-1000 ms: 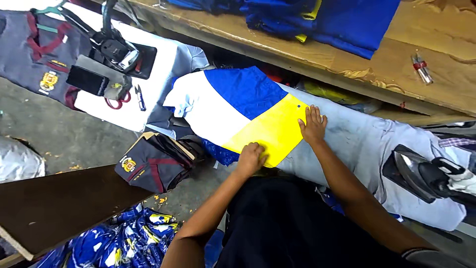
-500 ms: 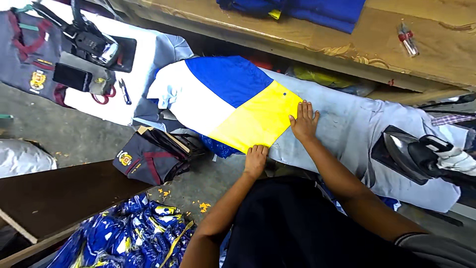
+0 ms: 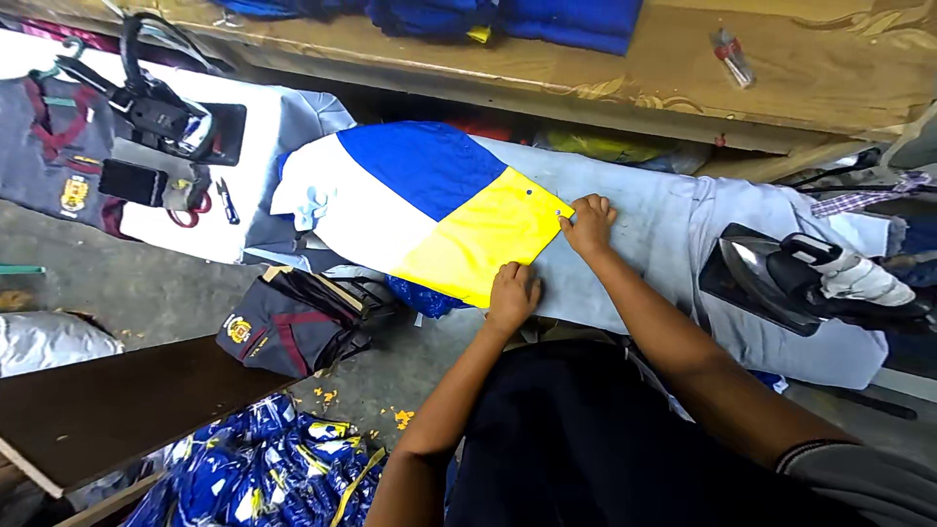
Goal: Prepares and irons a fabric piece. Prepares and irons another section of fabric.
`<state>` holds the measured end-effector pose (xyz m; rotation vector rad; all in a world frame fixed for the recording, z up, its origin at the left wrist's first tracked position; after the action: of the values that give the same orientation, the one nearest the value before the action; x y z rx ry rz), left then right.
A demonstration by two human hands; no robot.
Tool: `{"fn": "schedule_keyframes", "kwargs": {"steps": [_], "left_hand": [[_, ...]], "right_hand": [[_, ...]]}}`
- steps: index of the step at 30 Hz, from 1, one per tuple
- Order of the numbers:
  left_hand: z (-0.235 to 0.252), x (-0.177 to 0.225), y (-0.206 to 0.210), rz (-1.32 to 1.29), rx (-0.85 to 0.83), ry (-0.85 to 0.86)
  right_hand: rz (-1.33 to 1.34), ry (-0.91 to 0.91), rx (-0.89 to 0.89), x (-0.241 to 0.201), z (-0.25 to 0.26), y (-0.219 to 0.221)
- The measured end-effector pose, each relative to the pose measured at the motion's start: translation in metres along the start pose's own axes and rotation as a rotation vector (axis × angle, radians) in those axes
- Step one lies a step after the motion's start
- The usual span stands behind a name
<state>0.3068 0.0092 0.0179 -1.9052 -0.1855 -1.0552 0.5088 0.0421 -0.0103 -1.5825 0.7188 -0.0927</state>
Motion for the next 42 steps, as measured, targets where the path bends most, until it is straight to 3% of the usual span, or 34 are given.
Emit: {"fn": "schedule_keyframes", "kwargs": {"steps": [3,7,10,13,16,20,24,26,29,35,38,42], "left_hand": [[0.045,0.012,0.008,-0.407,-0.013,-0.130],[0.074,0.001,0.021,-1.001,0.177,-0.339],[0.069,-0.008,0.026,-1.180,0.308,-0.388],[0.062,-0.015,0.025,-1.275,0.369,-0.419],[0.055,-0.019,0.017,-1.247,0.410,-0.417],[0.051,-0.018,-0.003,-1.013,0.387,-0.347],[0.062,0.001,-0.013,-0.609,0.170,-0.248],[0.077,0.016,-0.013,-0.401,0.040,-0.204],[0.107,0.030,-0.007,-0.185,-0.048,-0.177],[0.136,0.042,0.023,0.192,-0.015,-0.239],[0.133,0.036,0.021,0.147,0.021,-0.220],[0.096,0.013,-0.007,-0.436,0.232,-0.162]], "right_hand": [[0.111,-0.096,0.033,-0.013,-0.003,-0.009],[0.246,-0.401,0.167,-0.031,-0.036,-0.006],[0.341,-0.489,0.066,-0.031,-0.047,-0.007],[0.305,-0.462,0.065,-0.010,-0.031,-0.048],[0.155,-0.259,0.381,0.045,0.015,-0.141],[0.064,0.161,0.487,0.104,0.078,-0.232],[-0.039,0.250,0.253,0.119,0.122,-0.220],[-0.095,0.248,0.217,0.114,0.126,-0.208],[-0.110,0.274,0.275,0.102,0.123,-0.201],[-0.019,0.269,0.430,0.113,0.116,-0.194],[-0.072,0.233,0.372,0.111,0.121,-0.193],[0.084,0.135,0.404,0.104,0.114,-0.204]]}}
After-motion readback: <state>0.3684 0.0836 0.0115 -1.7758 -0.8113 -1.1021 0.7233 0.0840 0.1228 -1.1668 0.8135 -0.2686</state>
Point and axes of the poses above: each hand's wrist, its own z-axis towards the middle knuckle, its own y-axis out of the palm, x = y × z, the point moved 7 cm from there along z, towards the middle knuckle, and after that the axes turned 9 degrees about -z, right-handed, at the moved point
